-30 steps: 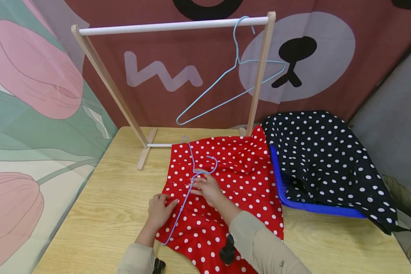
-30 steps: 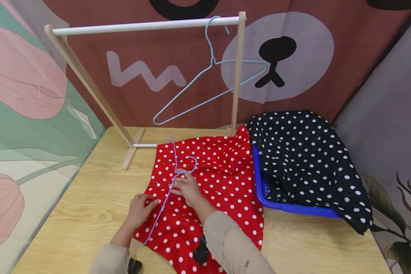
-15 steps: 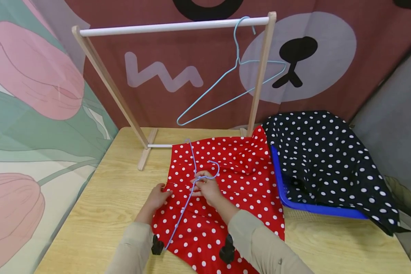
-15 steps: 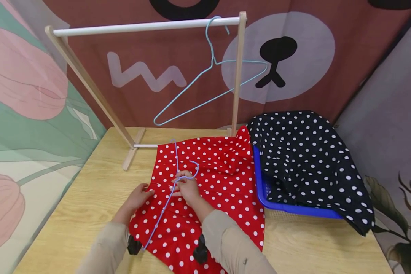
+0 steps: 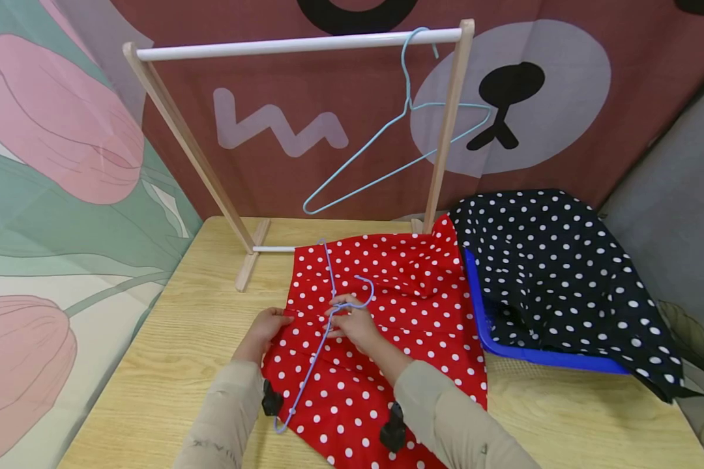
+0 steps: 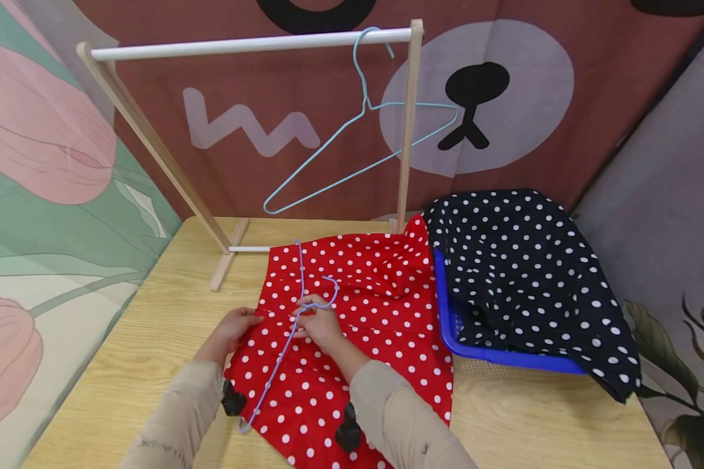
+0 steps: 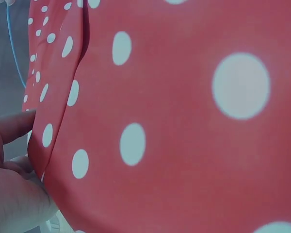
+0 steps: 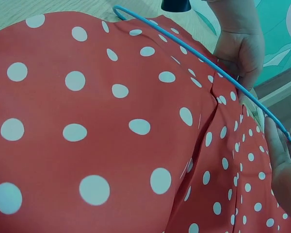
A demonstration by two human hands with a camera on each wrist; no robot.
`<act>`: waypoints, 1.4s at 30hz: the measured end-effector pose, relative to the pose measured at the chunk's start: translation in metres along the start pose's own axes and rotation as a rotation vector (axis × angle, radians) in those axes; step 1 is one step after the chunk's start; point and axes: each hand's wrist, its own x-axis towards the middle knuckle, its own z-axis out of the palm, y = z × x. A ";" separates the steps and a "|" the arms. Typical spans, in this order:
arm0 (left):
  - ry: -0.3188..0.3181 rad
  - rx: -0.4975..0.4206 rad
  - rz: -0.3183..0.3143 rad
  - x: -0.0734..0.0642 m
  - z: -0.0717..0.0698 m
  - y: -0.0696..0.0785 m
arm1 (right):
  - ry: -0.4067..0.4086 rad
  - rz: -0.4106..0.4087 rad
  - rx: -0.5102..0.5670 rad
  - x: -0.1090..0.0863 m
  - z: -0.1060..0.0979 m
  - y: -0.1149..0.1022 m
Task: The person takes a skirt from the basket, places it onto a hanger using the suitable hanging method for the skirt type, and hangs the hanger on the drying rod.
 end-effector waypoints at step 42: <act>-0.037 -0.037 0.140 -0.024 -0.013 0.044 | 0.183 -0.142 -0.231 -0.011 -0.021 -0.019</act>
